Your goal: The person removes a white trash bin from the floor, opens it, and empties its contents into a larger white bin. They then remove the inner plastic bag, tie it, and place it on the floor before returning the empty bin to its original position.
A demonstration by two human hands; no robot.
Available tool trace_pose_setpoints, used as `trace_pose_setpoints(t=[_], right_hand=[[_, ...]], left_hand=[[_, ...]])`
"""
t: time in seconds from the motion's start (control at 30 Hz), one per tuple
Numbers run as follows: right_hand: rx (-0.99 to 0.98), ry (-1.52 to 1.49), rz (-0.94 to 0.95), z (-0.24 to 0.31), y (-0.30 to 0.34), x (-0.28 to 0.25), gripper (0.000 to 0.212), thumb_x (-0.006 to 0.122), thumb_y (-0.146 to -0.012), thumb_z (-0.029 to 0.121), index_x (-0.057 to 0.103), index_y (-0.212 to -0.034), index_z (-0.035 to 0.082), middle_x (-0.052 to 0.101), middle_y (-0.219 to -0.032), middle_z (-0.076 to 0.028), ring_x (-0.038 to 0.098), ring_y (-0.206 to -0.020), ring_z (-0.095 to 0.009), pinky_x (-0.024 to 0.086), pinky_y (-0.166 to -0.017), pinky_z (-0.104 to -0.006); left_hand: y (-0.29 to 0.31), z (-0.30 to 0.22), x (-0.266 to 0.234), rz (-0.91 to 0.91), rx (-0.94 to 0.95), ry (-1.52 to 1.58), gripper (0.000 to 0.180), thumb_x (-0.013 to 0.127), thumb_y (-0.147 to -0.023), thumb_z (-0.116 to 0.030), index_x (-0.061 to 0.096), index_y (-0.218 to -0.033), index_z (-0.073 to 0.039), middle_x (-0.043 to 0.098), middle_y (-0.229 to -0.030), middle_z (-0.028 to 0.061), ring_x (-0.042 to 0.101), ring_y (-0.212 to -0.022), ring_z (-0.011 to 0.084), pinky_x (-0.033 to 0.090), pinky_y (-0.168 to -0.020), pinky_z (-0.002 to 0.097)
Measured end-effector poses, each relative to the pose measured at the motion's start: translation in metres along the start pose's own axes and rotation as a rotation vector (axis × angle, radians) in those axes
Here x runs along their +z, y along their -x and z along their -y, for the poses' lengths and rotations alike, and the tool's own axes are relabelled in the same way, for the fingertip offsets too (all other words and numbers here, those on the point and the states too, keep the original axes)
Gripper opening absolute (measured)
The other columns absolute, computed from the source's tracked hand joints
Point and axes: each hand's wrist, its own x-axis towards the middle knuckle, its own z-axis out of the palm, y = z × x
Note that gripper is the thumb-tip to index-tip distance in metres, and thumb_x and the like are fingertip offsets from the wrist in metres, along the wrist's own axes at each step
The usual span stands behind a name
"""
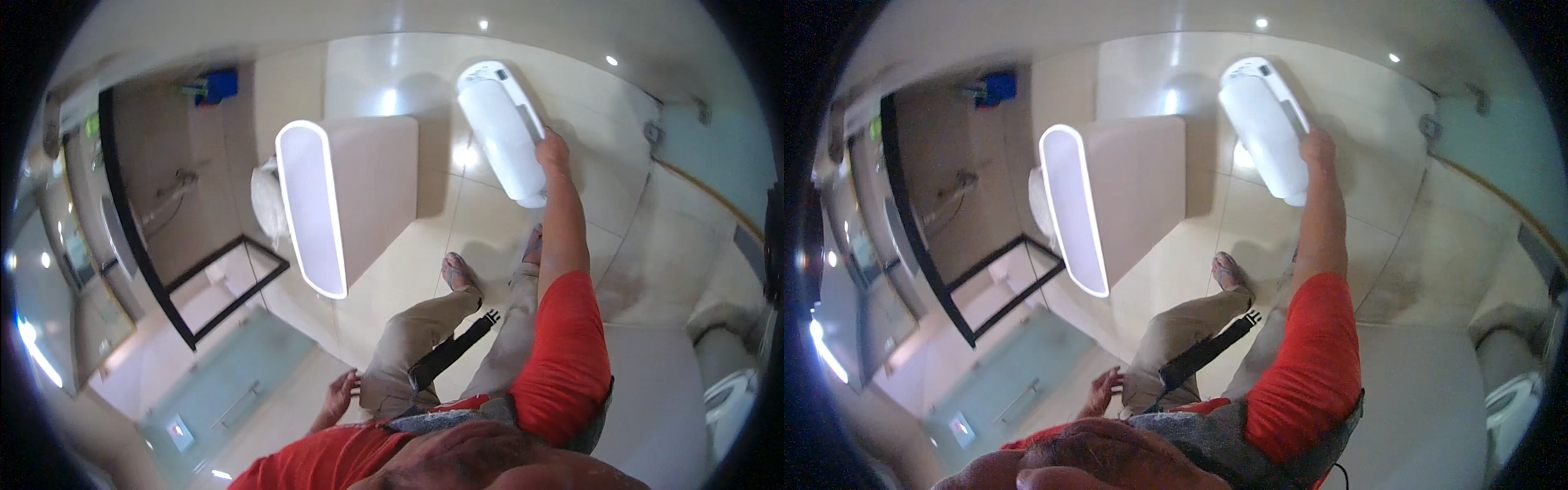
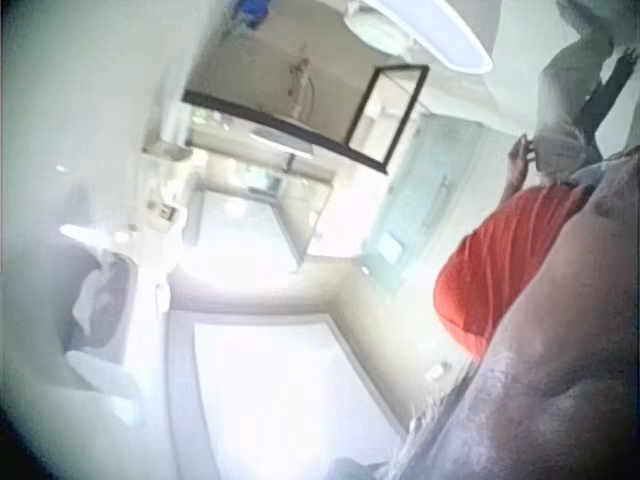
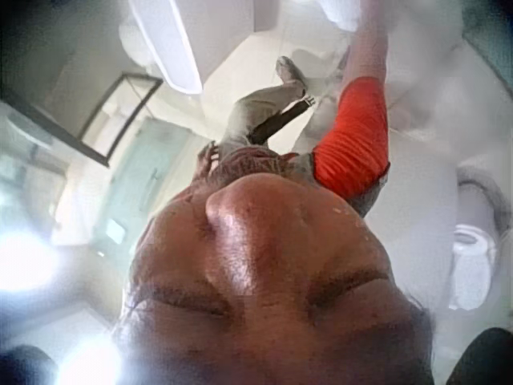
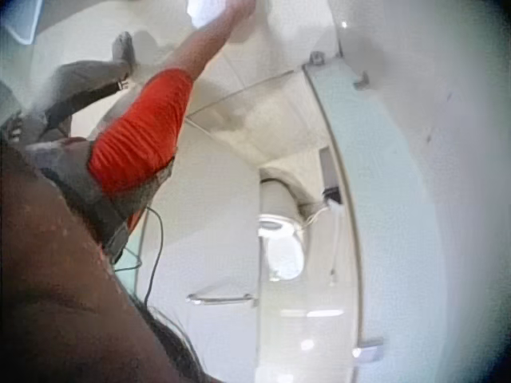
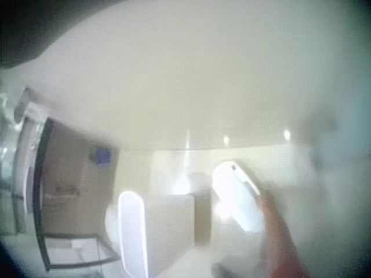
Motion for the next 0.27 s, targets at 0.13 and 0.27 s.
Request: trace_pose_setpoints(t=[0.13, 0.27], right_hand=[[-0.012, 0.162, 0.154, 0.037, 0.032, -0.024, 0.033, 0.056, -0.088, 0.011, 0.066, -0.12, 0.009, 0.069, -0.115, -0.021, 0.064, -0.112, -0.04, 0.049, -0.098, -0.0471], [-0.129, 0.304, 0.095, 0.033, 0.089, -0.079, 0.058, 0.059, -0.089, 0.015, 0.05, -0.146, 0.014, 0.064, -0.125, -0.026, 0.063, -0.119, -0.036, 0.046, -0.104, -0.0434]], left_hand=[[0.03, -0.037, -0.004, 0.076, 0.067, -0.078, 0.061, 0.061, -0.099, -0.041, 0.05, -0.142, 0.001, 0.067, -0.122, 0.0143, 0.063, -0.11, 0.02, 0.054, -0.089, 0.0346], [0.098, -0.118, -0.023, 0.487, 0.179, 0.255, 0.063, 0.069, -0.096, -0.026, 0.043, -0.148, -0.002, 0.061, -0.134, 0.0156, 0.058, -0.122, 0.0231, 0.048, -0.103, 0.0377]])
